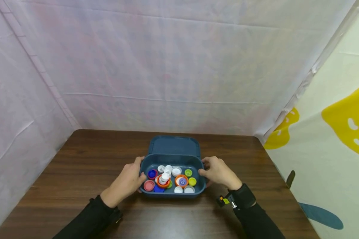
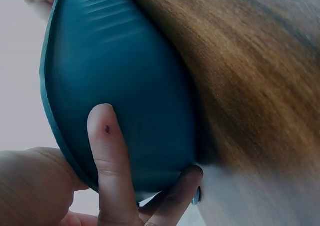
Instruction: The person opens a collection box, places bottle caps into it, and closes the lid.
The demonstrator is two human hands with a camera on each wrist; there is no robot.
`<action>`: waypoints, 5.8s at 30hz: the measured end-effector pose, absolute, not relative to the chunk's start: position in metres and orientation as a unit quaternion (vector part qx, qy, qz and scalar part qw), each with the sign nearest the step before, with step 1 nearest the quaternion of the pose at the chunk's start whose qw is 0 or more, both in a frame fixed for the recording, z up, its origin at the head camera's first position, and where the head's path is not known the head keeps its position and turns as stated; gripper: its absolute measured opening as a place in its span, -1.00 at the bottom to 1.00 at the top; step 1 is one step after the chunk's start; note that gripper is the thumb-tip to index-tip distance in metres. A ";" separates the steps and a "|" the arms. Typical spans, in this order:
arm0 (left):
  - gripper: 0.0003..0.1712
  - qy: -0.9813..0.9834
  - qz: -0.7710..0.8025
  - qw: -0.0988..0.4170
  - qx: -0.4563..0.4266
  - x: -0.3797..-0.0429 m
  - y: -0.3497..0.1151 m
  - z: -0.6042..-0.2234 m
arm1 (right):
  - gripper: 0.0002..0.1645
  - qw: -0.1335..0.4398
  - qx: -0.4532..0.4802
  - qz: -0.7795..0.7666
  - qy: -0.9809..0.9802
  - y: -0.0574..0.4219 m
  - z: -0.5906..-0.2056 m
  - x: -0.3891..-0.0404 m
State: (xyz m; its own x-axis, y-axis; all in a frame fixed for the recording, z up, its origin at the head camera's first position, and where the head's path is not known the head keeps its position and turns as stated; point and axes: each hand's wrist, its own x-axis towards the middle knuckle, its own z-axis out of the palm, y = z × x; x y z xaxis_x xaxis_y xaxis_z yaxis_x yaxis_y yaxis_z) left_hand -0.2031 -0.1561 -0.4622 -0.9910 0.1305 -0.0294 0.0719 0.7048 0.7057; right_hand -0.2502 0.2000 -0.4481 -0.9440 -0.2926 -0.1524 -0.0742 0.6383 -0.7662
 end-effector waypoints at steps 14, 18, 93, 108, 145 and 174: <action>-0.19 0.915 0.397 0.039 0.060 -0.204 -0.158 -0.464 | -0.48 0.130 -0.100 -0.423 0.891 0.208 -0.438 -0.268; -0.20 0.913 0.398 0.031 0.080 -0.208 -0.161 -0.473 | -0.51 0.122 -0.093 -0.434 0.888 0.212 -0.436 -0.281; -0.19 0.919 0.388 0.047 0.054 -0.202 -0.157 -0.460 | -0.55 0.077 0.007 -0.510 0.857 0.214 -0.474 -0.363; -0.18 0.918 0.389 0.054 0.048 -0.202 -0.157 -0.457 | -0.58 -0.004 -0.015 -0.562 0.827 0.213 -0.468 -0.348; -0.17 0.950 0.295 -0.057 0.088 -0.223 -0.161 -0.432 | -0.68 -0.116 -0.072 -0.627 0.767 0.222 -0.465 -0.316; -0.77 0.883 0.387 -0.213 0.159 -0.228 -0.167 -0.416 | -0.76 -0.072 -0.176 -0.604 0.774 0.222 -0.456 -0.308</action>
